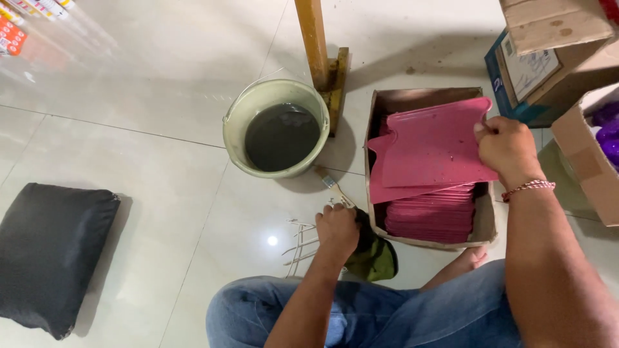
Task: The person sits on the floor and wipes pink plastic cutting boards with a cloth. They dip the cloth into a bucket of water, wring it out, and wipe each board individually before placing it into a cardboard box.
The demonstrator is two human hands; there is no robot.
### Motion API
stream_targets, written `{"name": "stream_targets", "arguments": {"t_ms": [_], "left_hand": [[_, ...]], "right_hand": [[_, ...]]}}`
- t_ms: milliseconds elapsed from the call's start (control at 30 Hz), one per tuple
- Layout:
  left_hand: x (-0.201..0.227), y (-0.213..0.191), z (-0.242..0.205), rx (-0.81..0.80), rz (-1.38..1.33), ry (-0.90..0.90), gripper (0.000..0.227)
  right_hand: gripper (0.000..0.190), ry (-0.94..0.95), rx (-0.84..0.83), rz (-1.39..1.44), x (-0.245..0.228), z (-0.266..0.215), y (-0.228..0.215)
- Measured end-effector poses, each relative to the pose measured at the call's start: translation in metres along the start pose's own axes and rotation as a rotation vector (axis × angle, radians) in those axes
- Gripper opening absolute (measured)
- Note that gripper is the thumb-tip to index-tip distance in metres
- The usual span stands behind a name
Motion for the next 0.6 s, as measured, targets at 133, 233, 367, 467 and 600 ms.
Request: {"name": "stream_targets", "arguments": {"t_ms": [133,233,367,467,600], "left_hand": [[0.015,-0.083,-0.012,-0.253,-0.167,0.055,0.018],[0.024,-0.141,-0.035,-0.449,-0.554,0.005,0.009],[0.053,-0.203,-0.046,-0.138,-1.202,0.417,0.013],[0.04,-0.209,-0.034,0.454,-1.251,0.308,0.011],[-0.002,-0.119,-0.008,0.56,-1.416,-0.238,0.037]], "right_hand": [[0.027,0.12,0.014,0.194,0.0,-0.007,-0.009],[0.022,0.034,0.017,0.406,-0.01,-0.01,-0.007],[0.012,-0.085,-0.042,0.583,-0.044,-0.027,0.007],[0.01,-0.082,-0.158,0.789,-0.064,-0.048,0.023],[0.01,-0.082,-0.282,0.822,-0.079,-0.063,0.03]]}}
Point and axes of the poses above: each hand's wrist, its own z-axis towards the middle knuckle, its own y-axis out of the palm, x = y × z, the point moved 7 cm from there along z, towards the middle knuckle, and after that the axes turned 13 degrees about x, right-handed, at the moved point
